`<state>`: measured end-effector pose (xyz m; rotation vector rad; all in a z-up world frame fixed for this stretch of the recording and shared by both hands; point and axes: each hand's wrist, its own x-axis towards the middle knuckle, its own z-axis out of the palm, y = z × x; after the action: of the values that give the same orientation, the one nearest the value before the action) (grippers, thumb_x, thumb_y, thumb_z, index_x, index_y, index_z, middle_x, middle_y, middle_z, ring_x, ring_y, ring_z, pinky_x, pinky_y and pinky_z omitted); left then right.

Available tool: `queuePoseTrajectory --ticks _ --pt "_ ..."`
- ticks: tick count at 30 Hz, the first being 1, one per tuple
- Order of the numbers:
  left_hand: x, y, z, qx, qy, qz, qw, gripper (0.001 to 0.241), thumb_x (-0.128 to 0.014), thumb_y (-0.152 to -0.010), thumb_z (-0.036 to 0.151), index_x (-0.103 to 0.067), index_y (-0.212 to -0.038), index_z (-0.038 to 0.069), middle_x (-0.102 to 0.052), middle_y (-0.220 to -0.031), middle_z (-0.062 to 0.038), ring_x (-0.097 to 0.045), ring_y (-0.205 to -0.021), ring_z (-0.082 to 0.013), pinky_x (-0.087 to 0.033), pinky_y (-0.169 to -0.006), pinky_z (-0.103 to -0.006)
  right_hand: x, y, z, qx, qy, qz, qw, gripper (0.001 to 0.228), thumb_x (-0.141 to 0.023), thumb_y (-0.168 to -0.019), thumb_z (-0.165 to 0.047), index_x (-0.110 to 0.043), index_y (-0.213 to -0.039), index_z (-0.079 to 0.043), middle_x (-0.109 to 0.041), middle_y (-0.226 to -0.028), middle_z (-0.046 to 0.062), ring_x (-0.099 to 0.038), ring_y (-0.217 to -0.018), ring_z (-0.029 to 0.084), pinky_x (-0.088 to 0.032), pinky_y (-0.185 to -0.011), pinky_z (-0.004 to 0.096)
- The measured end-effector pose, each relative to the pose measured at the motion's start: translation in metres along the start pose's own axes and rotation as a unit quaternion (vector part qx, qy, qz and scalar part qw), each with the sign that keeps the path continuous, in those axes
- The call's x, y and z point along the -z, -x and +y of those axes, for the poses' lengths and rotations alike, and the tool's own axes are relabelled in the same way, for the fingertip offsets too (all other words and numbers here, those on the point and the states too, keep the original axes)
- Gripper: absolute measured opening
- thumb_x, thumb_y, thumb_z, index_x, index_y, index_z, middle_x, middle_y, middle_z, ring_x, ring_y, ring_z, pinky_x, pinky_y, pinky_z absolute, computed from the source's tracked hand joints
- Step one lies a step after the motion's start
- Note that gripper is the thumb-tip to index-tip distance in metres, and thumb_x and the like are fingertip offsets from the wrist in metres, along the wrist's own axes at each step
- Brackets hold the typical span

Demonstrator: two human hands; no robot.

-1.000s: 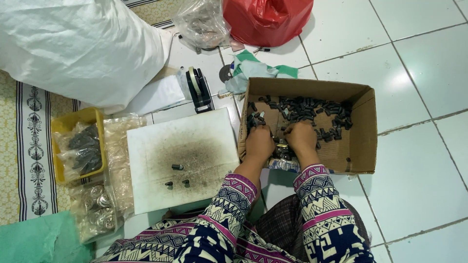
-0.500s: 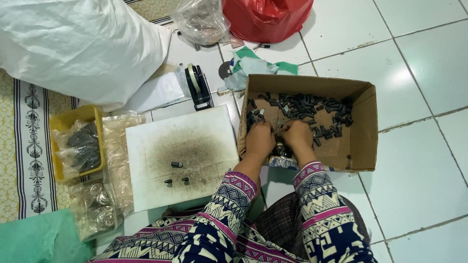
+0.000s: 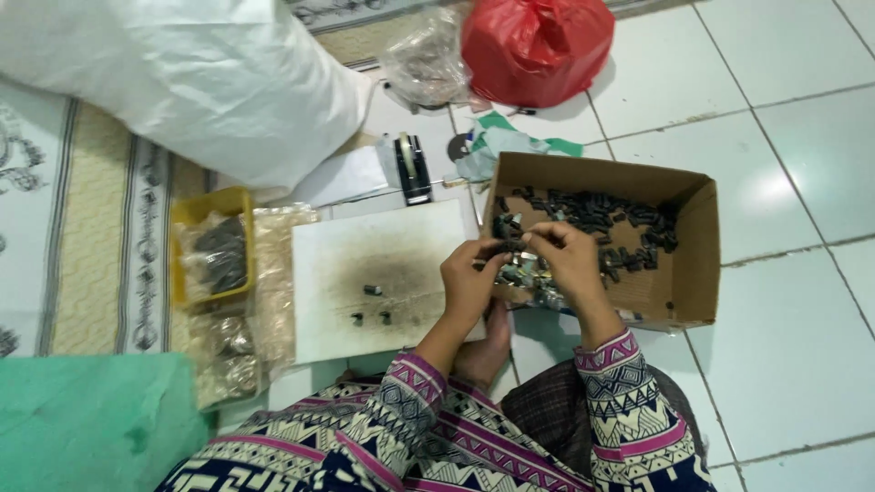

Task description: Assembling small black metal components by placing them into a specific arrangement on a white template board.

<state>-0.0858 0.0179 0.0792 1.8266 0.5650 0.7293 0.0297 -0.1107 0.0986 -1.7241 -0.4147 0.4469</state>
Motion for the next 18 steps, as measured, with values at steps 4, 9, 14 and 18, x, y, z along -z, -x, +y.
queuePoseTrajectory --ticks 4,9,14,18 --pt "0.052 0.024 0.015 0.056 0.008 0.018 0.998 0.018 -0.082 -0.085 0.007 -0.077 -0.102 0.005 -0.074 -0.091 -0.012 -0.074 -0.085 -0.0260 -0.063 -0.066 -0.0327 -0.044 0.023 -0.012 0.032 0.020 -0.073 0.997 0.016 -0.080 -0.085 -0.013 -0.080 -0.099 -0.005 -0.072 -0.089 0.015 -0.065 -0.083 0.021 -0.055 -0.076 0.036" --pt "0.103 0.052 0.023 0.096 0.023 0.061 0.993 0.021 -0.087 -0.082 0.012 -0.080 -0.098 0.002 -0.076 -0.085 -0.015 -0.076 -0.081 -0.0261 -0.063 -0.063 -0.0323 -0.085 0.052 -0.023 0.135 0.074 -0.108 0.982 0.014 -0.081 -0.080 -0.012 -0.081 -0.094 -0.008 -0.070 -0.081 0.013 -0.071 -0.076 0.024 -0.058 -0.069 0.035" --pt "0.144 0.077 0.028 0.053 0.013 0.076 0.996 0.018 -0.087 -0.080 0.008 -0.080 -0.095 0.002 -0.076 -0.081 -0.014 -0.076 -0.077 -0.0275 -0.063 -0.058 -0.0322 -0.115 0.080 -0.027 0.186 0.065 -0.125 0.972 0.011 -0.083 -0.080 -0.012 -0.080 -0.090 -0.009 -0.072 -0.079 0.008 -0.071 -0.073 0.020 -0.056 -0.070 0.033" --pt "0.170 0.092 0.044 0.030 0.002 0.080 0.996 0.018 -0.086 -0.079 0.004 -0.080 -0.095 0.000 -0.075 -0.080 -0.017 -0.076 -0.077 -0.0299 -0.063 -0.058 -0.0333 -0.131 0.101 -0.030 0.176 0.043 -0.143 0.973 0.010 -0.081 -0.083 -0.012 -0.080 -0.091 -0.007 -0.071 -0.080 0.010 -0.070 -0.074 0.021 -0.056 -0.069 0.035"
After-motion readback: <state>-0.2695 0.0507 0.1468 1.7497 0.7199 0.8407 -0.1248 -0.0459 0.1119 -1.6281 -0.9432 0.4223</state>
